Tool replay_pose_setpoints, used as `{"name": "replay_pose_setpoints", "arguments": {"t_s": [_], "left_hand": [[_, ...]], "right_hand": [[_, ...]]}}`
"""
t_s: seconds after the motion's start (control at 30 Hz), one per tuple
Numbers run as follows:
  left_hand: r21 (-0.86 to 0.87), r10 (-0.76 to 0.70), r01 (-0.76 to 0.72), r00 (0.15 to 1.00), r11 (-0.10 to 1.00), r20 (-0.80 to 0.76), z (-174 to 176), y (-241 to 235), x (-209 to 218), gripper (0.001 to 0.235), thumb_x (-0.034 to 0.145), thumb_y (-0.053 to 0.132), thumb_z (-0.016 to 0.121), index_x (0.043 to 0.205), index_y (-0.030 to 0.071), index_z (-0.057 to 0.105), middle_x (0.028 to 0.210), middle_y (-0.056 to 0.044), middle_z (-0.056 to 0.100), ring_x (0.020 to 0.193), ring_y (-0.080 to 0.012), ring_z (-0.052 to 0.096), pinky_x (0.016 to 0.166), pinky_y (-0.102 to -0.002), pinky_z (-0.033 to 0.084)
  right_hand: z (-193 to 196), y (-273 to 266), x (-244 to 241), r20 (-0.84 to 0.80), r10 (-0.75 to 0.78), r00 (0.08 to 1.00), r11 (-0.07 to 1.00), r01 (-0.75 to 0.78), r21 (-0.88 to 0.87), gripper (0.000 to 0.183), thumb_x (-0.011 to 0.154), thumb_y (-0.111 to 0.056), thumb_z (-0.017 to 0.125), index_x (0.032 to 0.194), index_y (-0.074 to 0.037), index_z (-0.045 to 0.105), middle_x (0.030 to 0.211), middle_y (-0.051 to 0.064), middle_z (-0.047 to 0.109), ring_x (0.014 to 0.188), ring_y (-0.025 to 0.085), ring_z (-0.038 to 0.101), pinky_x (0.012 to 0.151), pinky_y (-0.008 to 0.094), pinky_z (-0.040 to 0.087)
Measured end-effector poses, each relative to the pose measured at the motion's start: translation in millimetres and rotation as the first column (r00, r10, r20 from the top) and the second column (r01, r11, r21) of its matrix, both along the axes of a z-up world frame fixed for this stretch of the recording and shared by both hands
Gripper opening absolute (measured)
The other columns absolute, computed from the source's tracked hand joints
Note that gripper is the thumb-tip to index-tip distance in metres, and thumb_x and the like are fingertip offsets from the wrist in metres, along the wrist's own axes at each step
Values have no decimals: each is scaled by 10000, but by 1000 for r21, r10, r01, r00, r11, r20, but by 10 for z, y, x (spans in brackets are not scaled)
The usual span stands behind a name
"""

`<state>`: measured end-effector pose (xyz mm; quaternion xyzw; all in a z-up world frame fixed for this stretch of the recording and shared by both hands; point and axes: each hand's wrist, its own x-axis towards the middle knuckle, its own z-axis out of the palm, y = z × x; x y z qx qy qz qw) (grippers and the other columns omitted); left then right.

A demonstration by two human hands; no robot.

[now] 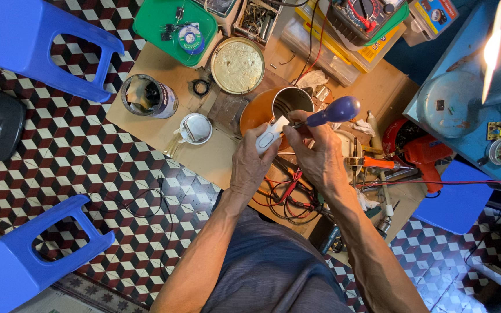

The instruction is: The person assembles an orange electric kettle by attaching a white plastic handle to the kettle body. They use a cordless drill to drive screws into the handle and kettle, and a screwdriver to tighten additional screws. The person repeatedly positions and secures the handle throughout the clip.

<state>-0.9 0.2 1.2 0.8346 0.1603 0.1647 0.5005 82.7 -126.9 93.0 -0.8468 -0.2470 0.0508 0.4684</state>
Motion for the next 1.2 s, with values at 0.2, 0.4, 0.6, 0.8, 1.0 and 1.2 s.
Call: {"name": "replay_pose_setpoints", "arguments": {"t_s": [0.2, 0.4, 0.6, 0.8, 1.0, 1.2], "left_hand": [[-36, 18, -19, 999, 999, -39, 18, 12, 6, 427, 938, 211, 765, 1238, 55, 505, 1097, -217, 703, 989, -374, 726, 802, -446, 592], [-17, 20, -20, 1000, 1000, 16, 59, 53, 24, 397, 950, 195, 754, 1231, 60, 508, 1109, -202, 716, 997, -376, 725, 808, -452, 589], [-43, 39, -40, 999, 998, -26, 50, 40, 20, 402, 934, 199, 776, 1210, 64, 516, 1102, -206, 716, 986, -380, 726, 791, -458, 586], [-35, 28, -26, 997, 999, 78, 91, 61, 6, 399, 933, 172, 765, 1223, 63, 513, 1137, -205, 717, 1022, -378, 725, 814, -447, 597], [-46, 4, -2, 1000, 999, 28, 66, 61, 21, 392, 951, 184, 759, 1227, 78, 502, 1103, -185, 719, 990, -348, 743, 790, -426, 610], [-42, 8, -6, 999, 999, 38, 105, 65, 0, 403, 940, 173, 765, 1221, 63, 498, 1091, -198, 712, 982, -373, 732, 783, -444, 594]], "right_hand": [[-42, -3, -21, -34, -22, 999, 1000, 22, -3, 108, 986, -86, 740, 1067, -35, 690, 926, 94, 752, 835, 163, 752, 711, 304, 613], [-21, -13, 12, -82, 13, 997, 1000, -13, -9, 113, 995, -93, 723, 1069, -26, 670, 857, 77, 726, 775, 157, 715, 632, 308, 569], [-95, -11, 20, 15, 42, 999, 999, -42, 6, 130, 1003, -98, 732, 1084, -21, 666, 882, 81, 730, 774, 149, 697, 657, 300, 556], [-98, 116, -10, 24, -40, 999, 997, 39, 61, 127, 991, -111, 751, 1043, -26, 673, 872, 95, 724, 778, 171, 716, 667, 316, 579], [-53, -7, 4, 53, 75, 996, 997, -74, -13, 147, 1004, -105, 708, 1105, -11, 660, 969, 112, 717, 879, 197, 716, 690, 326, 599], [-147, 78, -2, -68, -87, 994, 994, 82, -76, 130, 999, -155, 746, 1070, -53, 706, 896, 96, 768, 786, 181, 738, 704, 341, 614]]}}
